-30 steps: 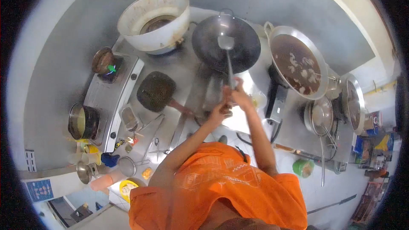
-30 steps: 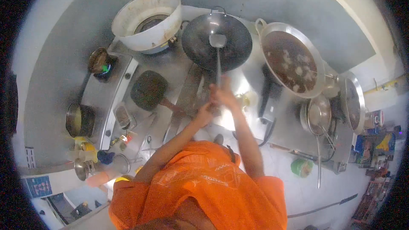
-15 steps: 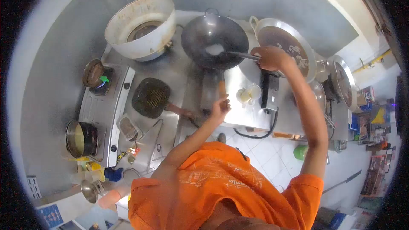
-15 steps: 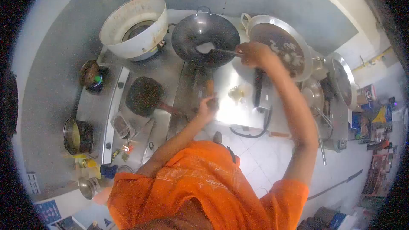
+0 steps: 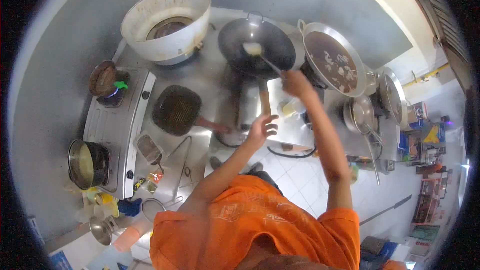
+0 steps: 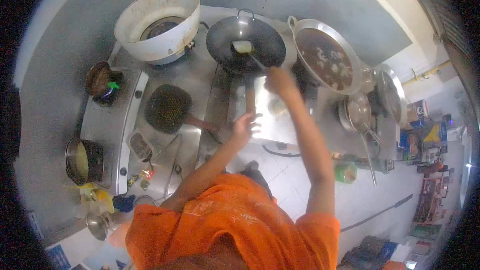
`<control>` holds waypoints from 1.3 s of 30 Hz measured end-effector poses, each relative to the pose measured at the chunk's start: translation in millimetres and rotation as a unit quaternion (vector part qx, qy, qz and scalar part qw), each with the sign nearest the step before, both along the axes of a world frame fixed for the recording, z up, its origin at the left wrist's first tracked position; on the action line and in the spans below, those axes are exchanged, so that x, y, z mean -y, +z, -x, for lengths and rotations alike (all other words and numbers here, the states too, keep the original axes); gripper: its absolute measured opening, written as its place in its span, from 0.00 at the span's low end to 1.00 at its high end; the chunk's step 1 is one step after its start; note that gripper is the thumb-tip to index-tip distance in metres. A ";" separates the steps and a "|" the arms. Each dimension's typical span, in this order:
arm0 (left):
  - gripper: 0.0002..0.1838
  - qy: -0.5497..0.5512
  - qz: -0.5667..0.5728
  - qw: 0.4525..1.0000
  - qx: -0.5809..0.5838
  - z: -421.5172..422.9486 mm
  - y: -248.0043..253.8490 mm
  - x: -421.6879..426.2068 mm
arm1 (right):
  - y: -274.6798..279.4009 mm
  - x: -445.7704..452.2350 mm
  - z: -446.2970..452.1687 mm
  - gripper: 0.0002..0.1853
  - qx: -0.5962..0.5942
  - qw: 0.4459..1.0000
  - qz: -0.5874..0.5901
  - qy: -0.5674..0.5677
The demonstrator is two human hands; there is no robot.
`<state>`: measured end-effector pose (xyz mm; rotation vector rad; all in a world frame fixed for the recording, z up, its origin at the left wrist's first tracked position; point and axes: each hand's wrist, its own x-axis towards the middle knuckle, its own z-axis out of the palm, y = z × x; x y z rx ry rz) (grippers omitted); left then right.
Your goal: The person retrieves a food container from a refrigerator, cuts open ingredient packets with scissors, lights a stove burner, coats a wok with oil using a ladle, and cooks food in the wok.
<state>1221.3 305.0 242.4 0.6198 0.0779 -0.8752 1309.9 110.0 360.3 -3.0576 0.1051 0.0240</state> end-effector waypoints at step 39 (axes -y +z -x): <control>0.17 0.195 -0.446 0.863 -0.135 547.9 -273.6 -256.1 | 56.2 61.2 35.7 0.13 0.016 0.999 0.033 0.026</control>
